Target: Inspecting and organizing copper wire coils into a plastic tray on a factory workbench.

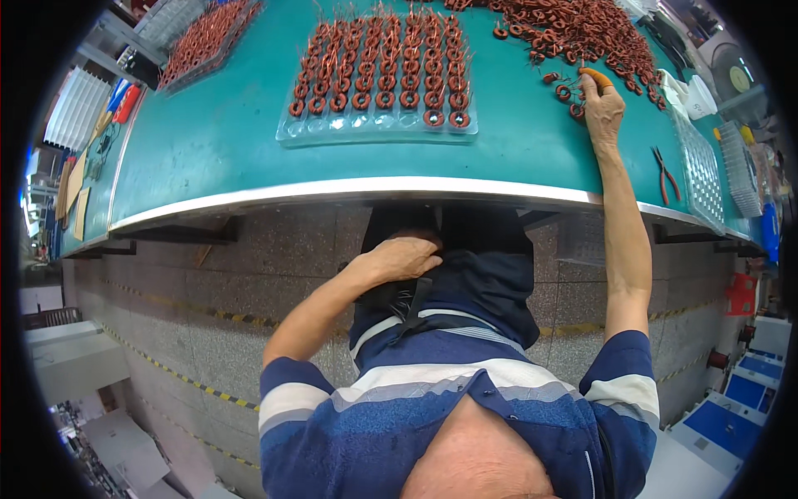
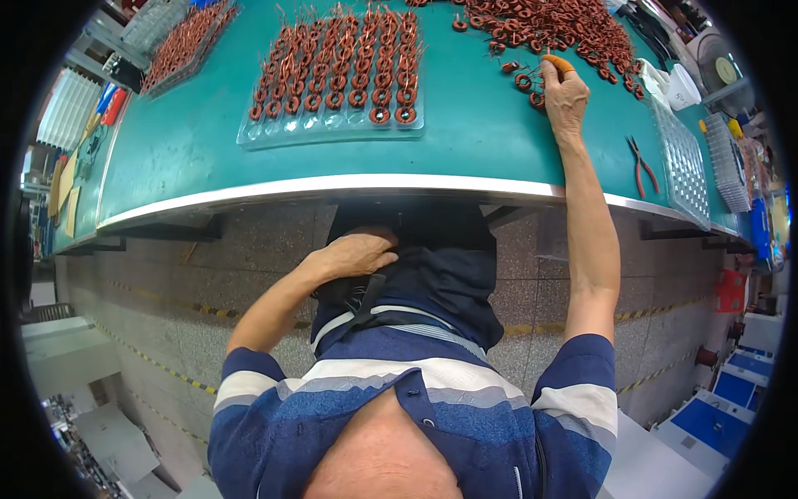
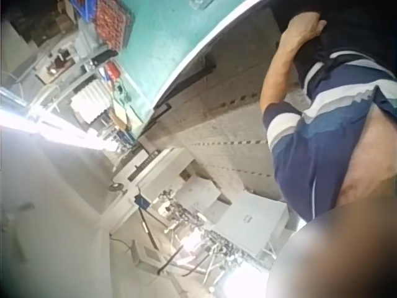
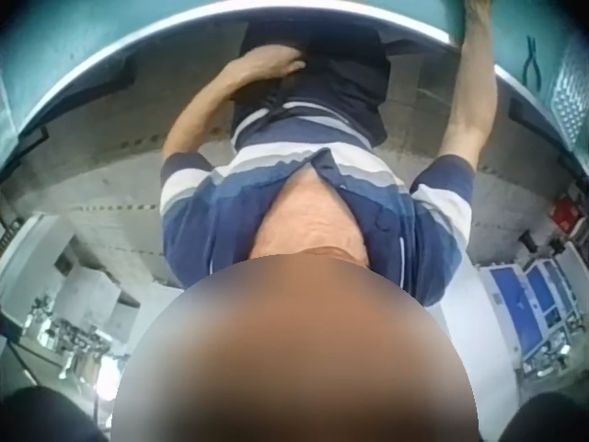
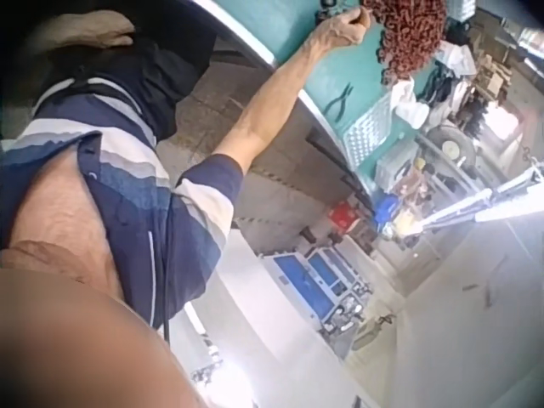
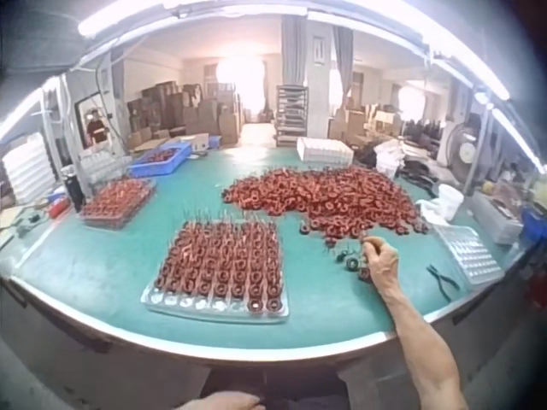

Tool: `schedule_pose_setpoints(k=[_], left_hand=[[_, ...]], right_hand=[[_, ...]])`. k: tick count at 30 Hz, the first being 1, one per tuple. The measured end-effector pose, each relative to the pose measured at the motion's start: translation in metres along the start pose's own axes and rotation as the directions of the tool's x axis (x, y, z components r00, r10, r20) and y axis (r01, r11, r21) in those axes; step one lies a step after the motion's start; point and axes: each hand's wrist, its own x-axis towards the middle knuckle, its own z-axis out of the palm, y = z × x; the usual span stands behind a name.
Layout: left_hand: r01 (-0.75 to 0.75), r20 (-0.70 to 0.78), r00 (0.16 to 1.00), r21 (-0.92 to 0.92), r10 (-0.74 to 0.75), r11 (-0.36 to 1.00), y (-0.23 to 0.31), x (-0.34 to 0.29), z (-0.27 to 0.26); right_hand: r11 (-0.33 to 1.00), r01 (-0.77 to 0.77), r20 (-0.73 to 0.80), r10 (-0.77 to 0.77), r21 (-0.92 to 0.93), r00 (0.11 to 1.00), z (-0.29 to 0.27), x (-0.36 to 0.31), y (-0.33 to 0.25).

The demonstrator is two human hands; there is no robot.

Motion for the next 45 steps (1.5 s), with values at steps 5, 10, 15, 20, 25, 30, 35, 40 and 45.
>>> schedule_pose_setpoints(k=[5,10,15,20,25,30,35,40,45], left_hand=[[-0.067,0.148,0.988,0.086,0.054,0.994,0.000,-0.009,-0.011],[-0.069,0.100,0.993,0.057,0.063,0.996,0.006,-0.019,-0.016],[-0.100,-0.050,0.994,0.009,0.101,0.995,0.008,-0.031,-0.017],[-0.116,-0.252,0.966,-0.214,0.060,0.970,0.004,-0.047,-0.021],[-0.030,-0.324,0.941,-0.357,-0.094,0.933,0.002,-0.066,-0.026],[-0.060,-0.355,0.931,-0.390,-0.090,0.919,0.009,-0.052,-0.022],[-0.087,-0.344,0.931,-0.531,-0.121,0.843,0.029,-0.036,-0.031],[-0.167,-0.320,0.940,-0.735,-0.119,0.658,0.066,-0.022,-0.062],[-0.395,-0.486,0.868,-0.803,-0.105,0.447,0.104,0.024,-0.086]], right_hand=[[0.999,0.011,-0.011,-0.012,-0.032,1.000,0.000,0.001,0.002],[1.000,-0.002,0.036,0.003,-0.024,0.999,0.002,0.004,0.010],[0.987,0.016,0.137,-0.038,0.161,0.990,0.000,0.007,0.013],[0.996,0.015,0.091,-0.007,-0.083,0.996,-0.005,0.003,0.022],[0.968,0.220,0.054,-0.215,-0.118,0.975,0.002,-0.001,0.006],[0.959,0.283,-0.084,-0.283,-0.015,0.955,-0.010,0.007,-0.002],[0.967,0.248,-0.157,-0.254,-0.059,0.954,-0.001,0.002,0.007],[0.863,0.089,-0.120,-0.034,0.497,0.992,-0.010,-0.009,-0.051],[0.800,0.011,-0.028,0.007,0.600,1.000,-0.013,-0.041,-0.097]])
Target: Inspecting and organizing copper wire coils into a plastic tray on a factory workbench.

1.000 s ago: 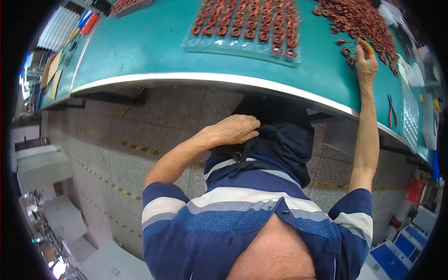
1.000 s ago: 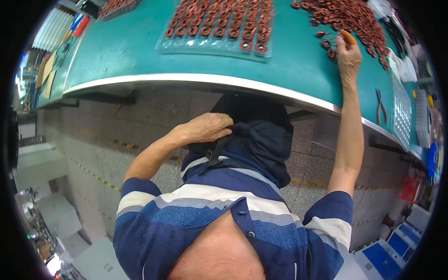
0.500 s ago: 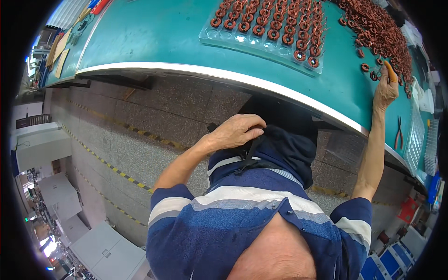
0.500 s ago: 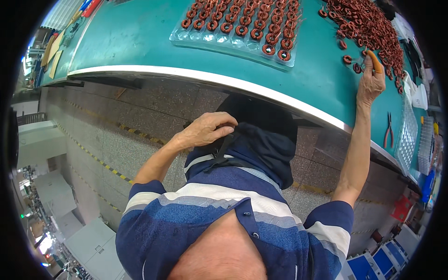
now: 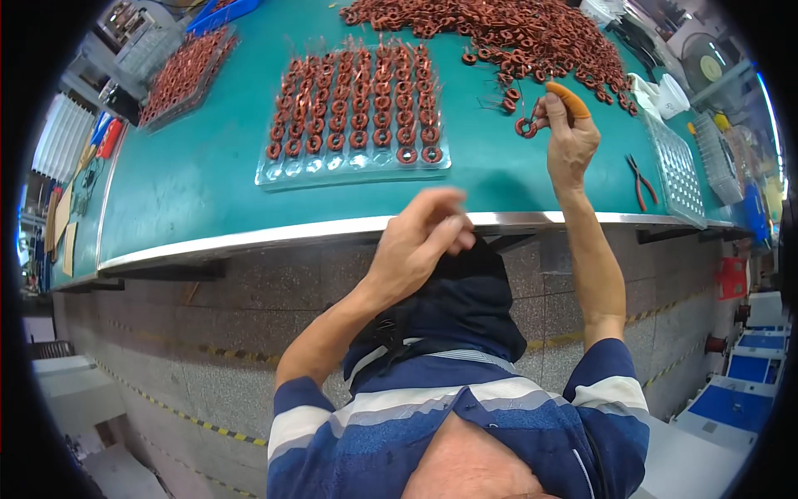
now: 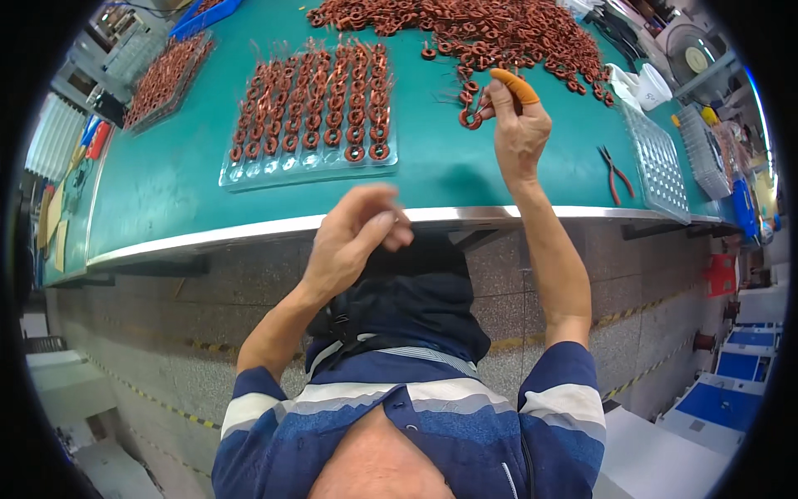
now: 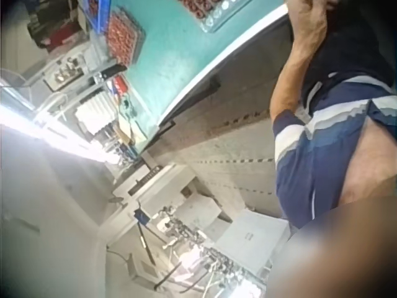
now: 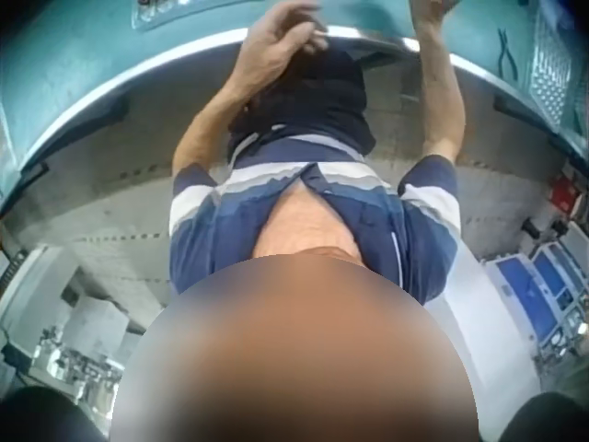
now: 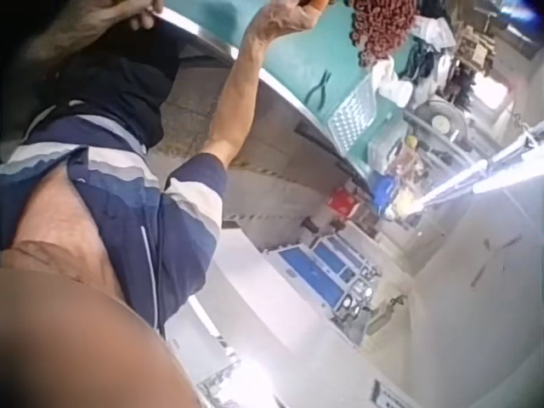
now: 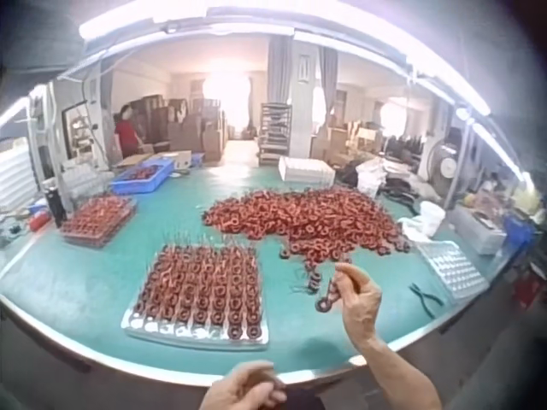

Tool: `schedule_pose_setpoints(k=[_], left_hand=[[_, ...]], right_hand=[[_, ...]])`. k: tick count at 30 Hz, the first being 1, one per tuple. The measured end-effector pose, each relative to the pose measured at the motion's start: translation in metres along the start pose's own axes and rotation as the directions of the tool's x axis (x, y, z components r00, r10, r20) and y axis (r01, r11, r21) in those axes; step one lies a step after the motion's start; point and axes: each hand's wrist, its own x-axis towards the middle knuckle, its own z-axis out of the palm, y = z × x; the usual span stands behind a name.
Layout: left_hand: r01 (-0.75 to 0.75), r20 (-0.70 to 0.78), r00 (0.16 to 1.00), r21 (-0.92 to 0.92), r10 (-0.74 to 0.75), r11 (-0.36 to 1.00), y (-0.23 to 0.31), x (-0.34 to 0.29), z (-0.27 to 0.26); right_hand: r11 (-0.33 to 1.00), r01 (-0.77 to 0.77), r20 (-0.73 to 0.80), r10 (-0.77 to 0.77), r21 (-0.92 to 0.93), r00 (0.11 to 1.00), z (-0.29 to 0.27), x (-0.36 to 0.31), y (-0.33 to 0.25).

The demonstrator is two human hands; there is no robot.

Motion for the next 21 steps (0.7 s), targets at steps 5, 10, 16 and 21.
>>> schedule_pose_setpoints(k=[5,10,16,21], left_hand=[[-0.222,-0.158,0.964,-0.034,0.214,0.974,-0.015,0.051,0.024],[-0.221,-0.143,0.965,-0.008,0.218,0.975,-0.018,0.049,0.006],[-0.146,0.002,0.988,0.337,0.154,0.930,0.000,0.021,-0.016],[0.136,0.069,0.990,-0.335,-0.120,0.932,-0.005,0.005,-0.017]], right_hand=[[0.983,-0.123,0.053,0.117,0.137,0.992,0.034,-0.045,-0.031],[0.952,-0.222,0.213,0.177,0.211,0.961,0.043,-0.065,-0.039],[0.947,-0.265,0.463,0.321,-0.184,0.826,0.034,-0.065,-0.043],[0.953,-0.174,0.451,0.274,-0.250,0.849,0.040,-0.079,-0.061]])
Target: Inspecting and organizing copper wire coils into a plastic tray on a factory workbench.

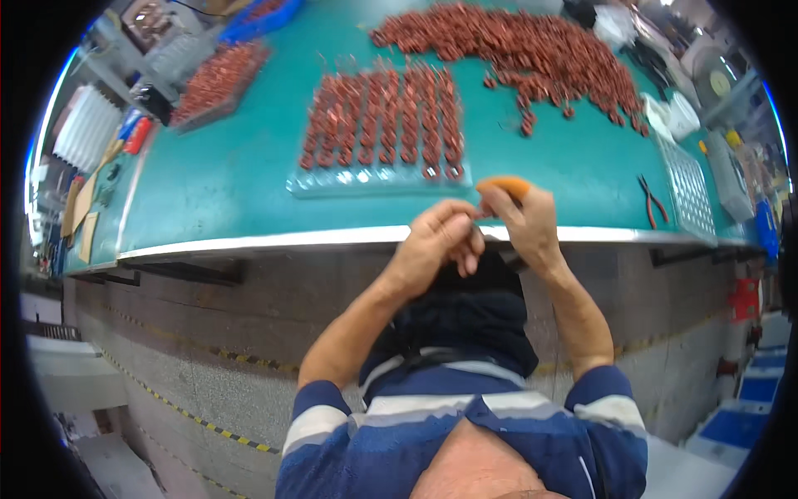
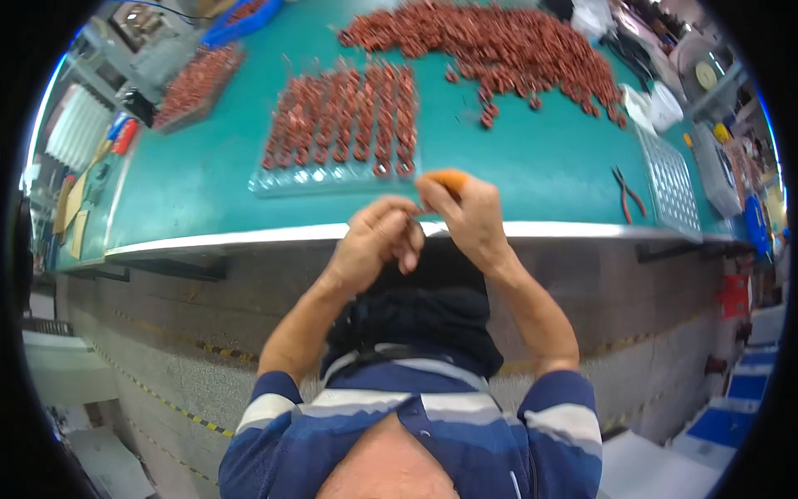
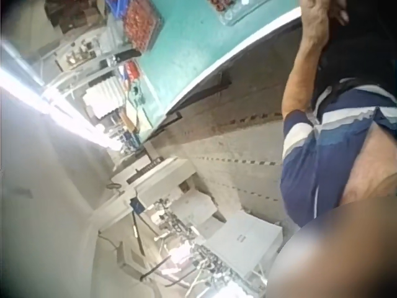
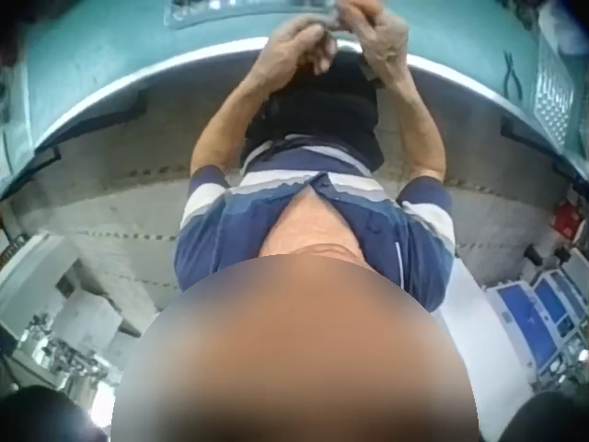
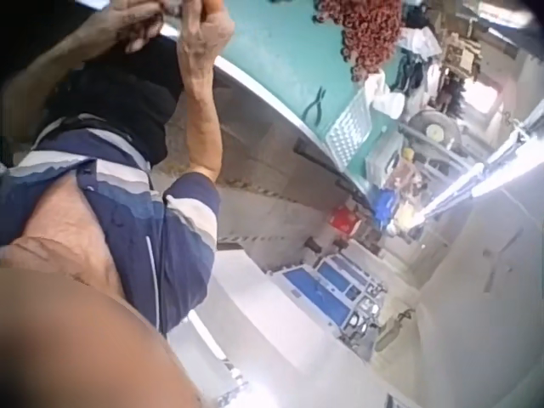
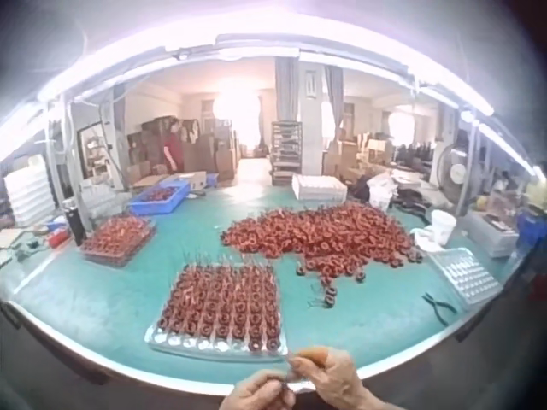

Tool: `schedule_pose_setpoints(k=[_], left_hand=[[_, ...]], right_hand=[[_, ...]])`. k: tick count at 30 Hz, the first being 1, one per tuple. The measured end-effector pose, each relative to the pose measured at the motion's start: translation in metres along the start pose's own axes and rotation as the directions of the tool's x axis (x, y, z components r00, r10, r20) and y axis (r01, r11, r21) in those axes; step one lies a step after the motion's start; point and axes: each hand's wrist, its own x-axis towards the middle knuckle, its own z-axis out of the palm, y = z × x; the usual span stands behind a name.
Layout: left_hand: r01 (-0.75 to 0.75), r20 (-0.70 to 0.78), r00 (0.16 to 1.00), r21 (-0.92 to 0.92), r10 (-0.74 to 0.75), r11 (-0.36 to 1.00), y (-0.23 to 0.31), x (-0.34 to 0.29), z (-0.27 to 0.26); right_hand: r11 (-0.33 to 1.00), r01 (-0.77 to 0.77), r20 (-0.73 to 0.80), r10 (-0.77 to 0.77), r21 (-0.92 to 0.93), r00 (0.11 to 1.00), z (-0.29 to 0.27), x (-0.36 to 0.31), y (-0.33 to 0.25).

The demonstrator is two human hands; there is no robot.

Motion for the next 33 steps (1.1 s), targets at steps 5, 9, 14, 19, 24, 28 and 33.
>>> schedule_pose_setpoints(k=[5,9,14,19,24,28,33], left_hand=[[-0.027,-0.031,0.999,-0.046,0.025,0.999,-0.015,0.004,0.000],[-0.085,-0.203,0.975,0.029,0.089,0.996,-0.015,0.000,0.001],[-0.065,-0.179,0.981,0.060,0.075,0.996,-0.010,0.006,-0.003],[-0.039,-0.224,0.973,0.086,0.057,0.996,-0.011,0.007,-0.006],[-0.196,-0.139,0.969,0.061,0.203,0.979,-0.001,0.002,0.003],[-0.280,-0.061,0.947,0.317,0.314,0.906,-0.004,-0.002,0.005],[-0.185,-0.024,0.955,0.729,0.294,0.659,0.001,-0.008,0.005]], right_hand=[[0.992,0.055,-0.029,-0.058,-0.114,0.998,-0.005,-0.008,0.015],[0.616,0.569,0.068,-0.644,-0.544,0.762,0.001,-0.025,-0.002],[0.697,0.536,0.012,-0.605,-0.477,0.796,0.005,-0.024,-0.007],[0.806,0.432,-0.053,-0.493,-0.405,0.869,0.007,-0.018,0.006],[0.985,0.151,-0.078,-0.158,-0.086,0.984,0.002,-0.007,0.001],[0.993,0.021,-0.075,-0.012,0.114,0.997,-0.001,-0.007,0.015],[0.668,0.524,-0.010,-0.622,-0.527,0.783,0.009,-0.031,-0.022]])
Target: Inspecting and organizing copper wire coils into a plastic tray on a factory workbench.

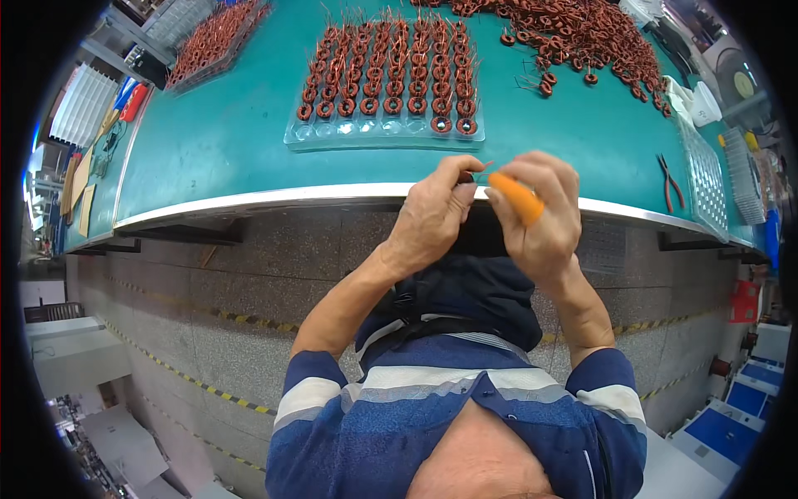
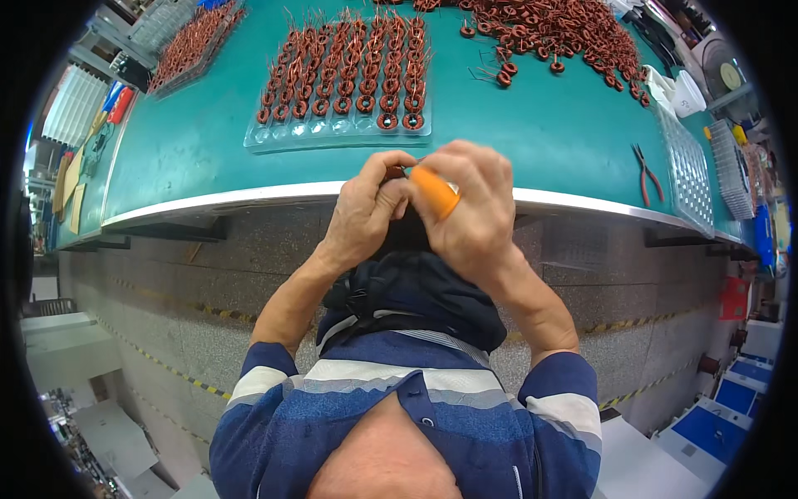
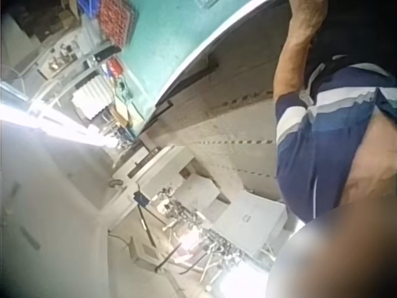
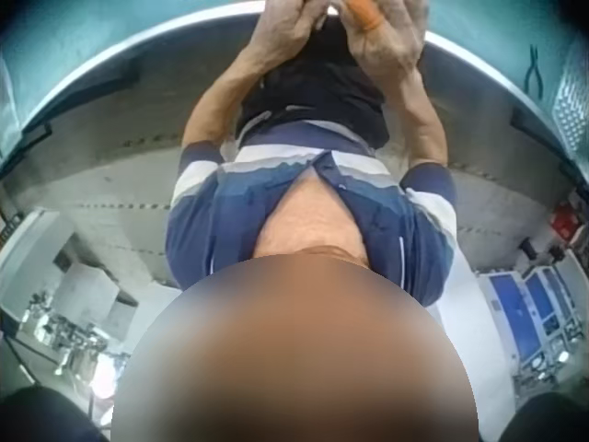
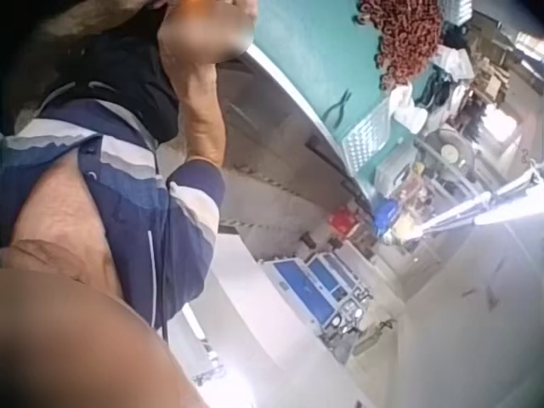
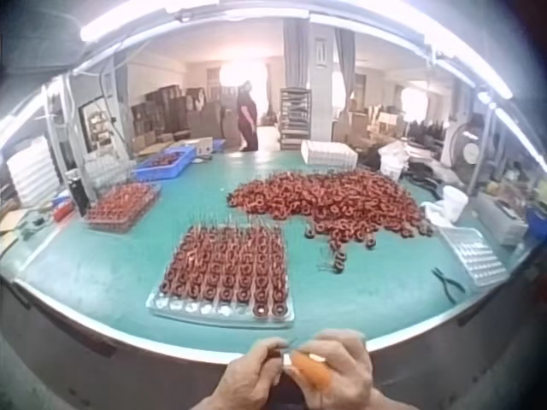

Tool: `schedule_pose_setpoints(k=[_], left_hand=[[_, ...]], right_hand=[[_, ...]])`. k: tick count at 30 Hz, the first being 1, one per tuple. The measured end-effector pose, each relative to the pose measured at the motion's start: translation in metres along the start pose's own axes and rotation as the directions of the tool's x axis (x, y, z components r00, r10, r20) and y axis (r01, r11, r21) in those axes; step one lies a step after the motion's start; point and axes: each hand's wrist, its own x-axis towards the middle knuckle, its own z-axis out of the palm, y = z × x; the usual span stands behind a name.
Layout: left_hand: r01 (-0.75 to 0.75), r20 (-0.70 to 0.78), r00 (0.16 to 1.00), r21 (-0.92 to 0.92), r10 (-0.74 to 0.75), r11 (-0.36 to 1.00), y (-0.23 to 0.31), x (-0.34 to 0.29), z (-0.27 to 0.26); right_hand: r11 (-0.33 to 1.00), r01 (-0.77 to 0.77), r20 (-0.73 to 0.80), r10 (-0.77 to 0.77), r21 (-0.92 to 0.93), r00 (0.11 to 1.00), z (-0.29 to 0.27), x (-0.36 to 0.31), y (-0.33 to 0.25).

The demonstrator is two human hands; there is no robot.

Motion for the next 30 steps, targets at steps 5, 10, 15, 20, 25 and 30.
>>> schedule_pose_setpoints(k=[5,10,15,20,25,30], left_hand=[[-0.001,0.019,1.000,-0.283,0.006,0.959,0.003,-0.009,-0.002],[-0.069,0.024,0.995,-0.558,0.099,0.827,0.002,-0.006,0.000],[-0.085,-0.009,0.996,-0.479,0.093,0.874,-0.002,-0.007,-0.006],[-0.076,-0.060,0.997,-0.502,0.053,0.861,-0.002,-0.006,-0.010],[-0.035,-0.021,0.999,-0.447,0.029,0.894,0.002,-0.006,-0.005],[-0.051,-0.073,0.997,-0.299,0.031,0.953,0.008,-0.009,-0.007]], right_hand=[[0.482,-0.668,0.345,0.597,0.568,0.724,0.005,-0.002,0.029],[-0.001,-0.677,0.551,0.582,0.736,0.598,0.018,-0.009,0.042],[0.130,-0.677,0.496,0.584,0.725,0.643,0.020,-0.008,0.037],[0.241,-0.698,0.523,0.513,0.674,0.681,0.005,-0.020,0.037],[0.215,-0.719,0.540,0.530,0.661,0.654,0.016,-0.021,0.022],[0.469,-0.718,0.348,0.652,0.514,0.674,-0.003,-0.001,-0.007]])
